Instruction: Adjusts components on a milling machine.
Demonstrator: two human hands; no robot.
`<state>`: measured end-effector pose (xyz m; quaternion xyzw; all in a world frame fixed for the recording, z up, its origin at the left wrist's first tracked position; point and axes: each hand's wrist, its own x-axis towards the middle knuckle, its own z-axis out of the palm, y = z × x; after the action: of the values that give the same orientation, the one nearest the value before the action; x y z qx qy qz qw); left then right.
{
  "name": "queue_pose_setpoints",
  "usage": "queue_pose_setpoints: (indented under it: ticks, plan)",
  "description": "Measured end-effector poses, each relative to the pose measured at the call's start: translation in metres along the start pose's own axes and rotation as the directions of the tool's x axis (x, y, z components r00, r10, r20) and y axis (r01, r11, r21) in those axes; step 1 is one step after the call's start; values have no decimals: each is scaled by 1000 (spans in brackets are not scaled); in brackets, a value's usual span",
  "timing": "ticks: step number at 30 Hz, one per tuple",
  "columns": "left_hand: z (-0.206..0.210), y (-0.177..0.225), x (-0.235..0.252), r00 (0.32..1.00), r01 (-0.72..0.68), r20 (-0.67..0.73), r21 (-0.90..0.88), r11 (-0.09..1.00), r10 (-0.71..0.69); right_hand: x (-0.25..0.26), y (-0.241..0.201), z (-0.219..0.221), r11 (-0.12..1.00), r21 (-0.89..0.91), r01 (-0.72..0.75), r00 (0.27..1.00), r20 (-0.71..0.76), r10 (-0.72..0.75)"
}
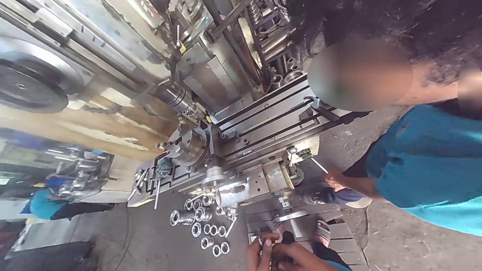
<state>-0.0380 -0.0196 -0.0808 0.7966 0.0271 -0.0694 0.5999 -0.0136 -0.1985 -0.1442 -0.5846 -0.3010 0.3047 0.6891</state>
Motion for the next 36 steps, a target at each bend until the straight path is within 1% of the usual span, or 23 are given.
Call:
queue_pose_setpoints:
  ticks: [4, 6, 10, 12, 16, 19, 22, 27, 32, 36]
  plan:
    - [-2, -1, 1, 1000, -3, -1, 9, 1000, 3, 2, 1, 0, 1000, 5, 7, 1000, 4, -7]
    - [-3, -1, 2, 1000, -26, -1, 8, 1000, 26, 5, 0, 1, 1000, 1, 17, 1000, 2, -17]
    - [-6, -5, 4, 995, -61, 70, -44, 997, 64, 4, -2, 0, 1000, 23, 20, 1000, -4, -20]
    - [-8, -7, 4, 995, -67, 76, -56, 996, 71, 6, -3, 2, 999, 48, 13, 1000, -7, -12]
    - [-7, -8, 5, 996, -63, 55, -30, 998, 64, 6, 2, 3, 999, 43, 2, 1000, -30, -1]
    - [-8, -6, 5, 998, -40, 54, -23, 999, 42, 9, 4, 5, 999, 47, -24, 1000, -18, 25]
    - [-9, -6, 6, 997, -33, 71, -30, 999, 35, 8, 2, 4, 999, 34, -18, 999, -35, 20]
    - [-14, -6, 6, 998, -23, 58, 4, 1000, 23, 12, 4, 4, 999, 34, 3, 1000, -23, -2]
    - [-16, -8, 9, 995, -63, 70, -4, 998, 64, 15, 7, 3, 999, 32, 13, 1000, -8, -13]
    - [-16, -8, 8, 996, -55, 67, -13, 998, 56, 15, 7, 4, 999, 31, 23, 1000, -14, -23]
